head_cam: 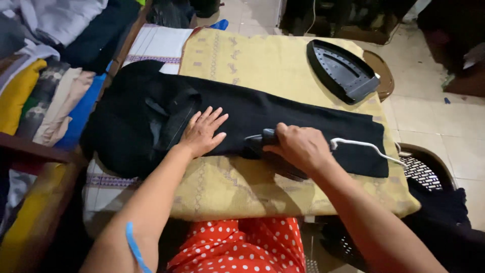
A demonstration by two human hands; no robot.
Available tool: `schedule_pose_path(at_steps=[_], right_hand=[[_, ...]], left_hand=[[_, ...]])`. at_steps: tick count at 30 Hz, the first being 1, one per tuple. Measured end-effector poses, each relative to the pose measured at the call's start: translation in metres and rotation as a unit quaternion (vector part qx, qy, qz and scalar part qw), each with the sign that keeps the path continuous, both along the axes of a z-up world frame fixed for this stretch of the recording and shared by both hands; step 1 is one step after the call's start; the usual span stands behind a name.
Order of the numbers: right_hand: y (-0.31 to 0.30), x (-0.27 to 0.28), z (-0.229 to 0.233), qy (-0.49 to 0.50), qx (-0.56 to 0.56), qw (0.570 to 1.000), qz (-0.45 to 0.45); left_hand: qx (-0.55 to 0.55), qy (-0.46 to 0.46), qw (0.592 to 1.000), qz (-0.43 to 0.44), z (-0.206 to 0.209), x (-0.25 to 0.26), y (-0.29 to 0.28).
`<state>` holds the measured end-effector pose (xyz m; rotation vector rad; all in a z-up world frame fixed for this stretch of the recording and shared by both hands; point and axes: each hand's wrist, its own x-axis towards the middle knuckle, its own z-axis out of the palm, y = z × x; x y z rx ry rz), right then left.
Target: The recorder is ironing a pair of black trousers on a table.
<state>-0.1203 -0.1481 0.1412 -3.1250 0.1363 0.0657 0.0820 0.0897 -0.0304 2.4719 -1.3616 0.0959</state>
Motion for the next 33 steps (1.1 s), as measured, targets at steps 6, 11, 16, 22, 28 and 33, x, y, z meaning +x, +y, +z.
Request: schedule_pose_path(at_steps=[6, 11, 16, 22, 28, 33], right_hand=[[-0.009, 0.017, -0.03, -0.006, 0.004, 0.998, -0.054], [-0.008, 0.012, -0.016, 0.027, 0.0, 0.999, 0.023], [-0.006, 0.014, -0.014, 0.04, -0.009, 0.998, 0.054], [-0.008, 0.012, -0.02, 0.016, -0.033, 0.999, 0.013], [-0.017, 0.01, -0.015, 0.112, -0.036, 0.99, -0.077], [-0.034, 0.001, -0.024, 0.036, -0.034, 0.997, 0.052]], left_hand=[[0.018, -0.001, 1.0, 0.016, 0.006, -0.007, 0.003], [0.013, 0.0, 1.0, 0.016, 0.009, -0.008, 0.0], [-0.015, -0.018, 1.0, 0.01, 0.006, -0.008, 0.002], [-0.006, -0.013, 1.0, 0.018, 0.009, -0.008, 0.003], [0.026, 0.02, 0.999, 0.028, 0.01, -0.006, 0.002], [0.024, 0.001, 0.999, 0.033, 0.008, -0.005, 0.001]])
